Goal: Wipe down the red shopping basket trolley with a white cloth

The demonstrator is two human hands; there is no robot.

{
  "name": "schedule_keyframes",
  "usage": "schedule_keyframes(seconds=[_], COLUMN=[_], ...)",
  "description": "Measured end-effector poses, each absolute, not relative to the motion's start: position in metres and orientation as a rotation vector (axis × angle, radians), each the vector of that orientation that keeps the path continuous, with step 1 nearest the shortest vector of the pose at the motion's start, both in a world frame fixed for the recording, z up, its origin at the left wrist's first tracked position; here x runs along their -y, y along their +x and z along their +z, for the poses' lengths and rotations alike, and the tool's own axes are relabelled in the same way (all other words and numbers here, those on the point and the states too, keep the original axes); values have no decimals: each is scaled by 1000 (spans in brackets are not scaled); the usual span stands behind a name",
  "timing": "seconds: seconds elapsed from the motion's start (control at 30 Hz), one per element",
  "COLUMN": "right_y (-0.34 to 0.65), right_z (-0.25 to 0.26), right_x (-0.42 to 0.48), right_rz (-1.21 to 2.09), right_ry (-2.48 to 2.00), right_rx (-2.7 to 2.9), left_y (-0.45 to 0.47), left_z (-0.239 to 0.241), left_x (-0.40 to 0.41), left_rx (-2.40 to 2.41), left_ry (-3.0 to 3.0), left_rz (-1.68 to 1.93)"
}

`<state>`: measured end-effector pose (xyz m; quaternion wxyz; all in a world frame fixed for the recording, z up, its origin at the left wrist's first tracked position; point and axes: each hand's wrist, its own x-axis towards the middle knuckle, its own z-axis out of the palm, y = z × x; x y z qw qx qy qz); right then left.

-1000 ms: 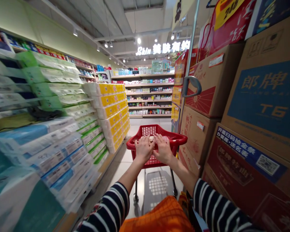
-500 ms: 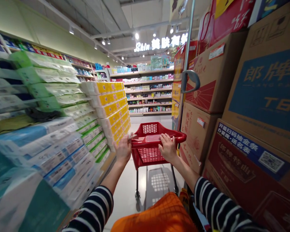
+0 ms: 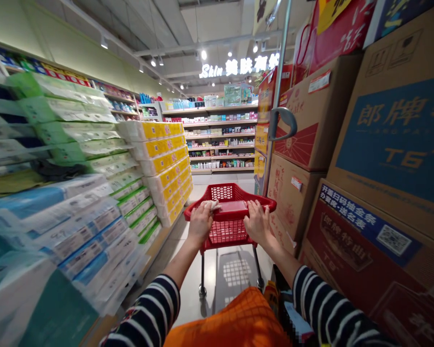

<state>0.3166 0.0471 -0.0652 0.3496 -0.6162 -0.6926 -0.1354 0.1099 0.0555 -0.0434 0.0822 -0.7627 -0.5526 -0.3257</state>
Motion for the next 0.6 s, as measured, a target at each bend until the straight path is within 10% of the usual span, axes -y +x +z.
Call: schedule_keyframes(seconds=[0.6], right_y=[353], right_z=[-67], right_x=[-51], right_rz=[-394], right_ry=[-1632], right_rx=[1668], left_y=[146], left_z=[-48], left_x=[-60], left_rx=[1465], left_ry=[-2316], left_rz=[-986])
